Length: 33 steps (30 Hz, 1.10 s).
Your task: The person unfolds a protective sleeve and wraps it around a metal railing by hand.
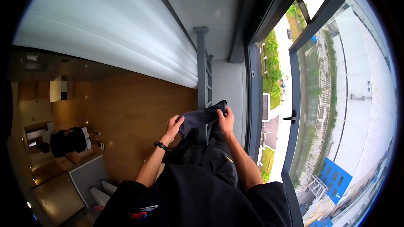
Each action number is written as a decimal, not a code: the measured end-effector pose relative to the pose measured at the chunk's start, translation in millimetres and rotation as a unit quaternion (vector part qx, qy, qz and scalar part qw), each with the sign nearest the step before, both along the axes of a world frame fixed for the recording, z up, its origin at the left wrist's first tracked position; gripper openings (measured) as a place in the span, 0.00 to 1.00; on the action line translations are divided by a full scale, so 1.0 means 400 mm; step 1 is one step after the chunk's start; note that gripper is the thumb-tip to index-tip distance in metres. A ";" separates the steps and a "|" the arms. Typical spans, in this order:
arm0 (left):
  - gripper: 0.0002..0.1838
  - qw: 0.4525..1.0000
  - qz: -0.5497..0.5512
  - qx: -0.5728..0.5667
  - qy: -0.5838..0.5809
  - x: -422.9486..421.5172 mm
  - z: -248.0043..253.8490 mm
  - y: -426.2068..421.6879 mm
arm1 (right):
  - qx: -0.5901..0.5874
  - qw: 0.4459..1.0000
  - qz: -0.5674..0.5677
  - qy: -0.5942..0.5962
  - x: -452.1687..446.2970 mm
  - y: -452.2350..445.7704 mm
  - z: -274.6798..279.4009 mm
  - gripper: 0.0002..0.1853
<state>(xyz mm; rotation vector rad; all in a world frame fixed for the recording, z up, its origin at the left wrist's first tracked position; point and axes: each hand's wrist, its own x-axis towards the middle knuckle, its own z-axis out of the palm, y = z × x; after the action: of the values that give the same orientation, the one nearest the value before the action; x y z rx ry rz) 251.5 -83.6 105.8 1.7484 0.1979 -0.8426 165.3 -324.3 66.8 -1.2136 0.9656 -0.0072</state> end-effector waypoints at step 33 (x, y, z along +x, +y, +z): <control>0.39 0.971 -0.137 0.165 -0.103 0.177 -0.287 -0.318 | -0.288 0.931 0.101 0.198 -0.044 -0.089 0.029 0.17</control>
<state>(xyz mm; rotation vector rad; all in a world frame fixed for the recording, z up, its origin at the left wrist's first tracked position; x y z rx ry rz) 322.3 -210.8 -8.8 2.1979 -0.0478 -0.8531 147.6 -359.8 78.4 -1.9064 1.2302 0.1306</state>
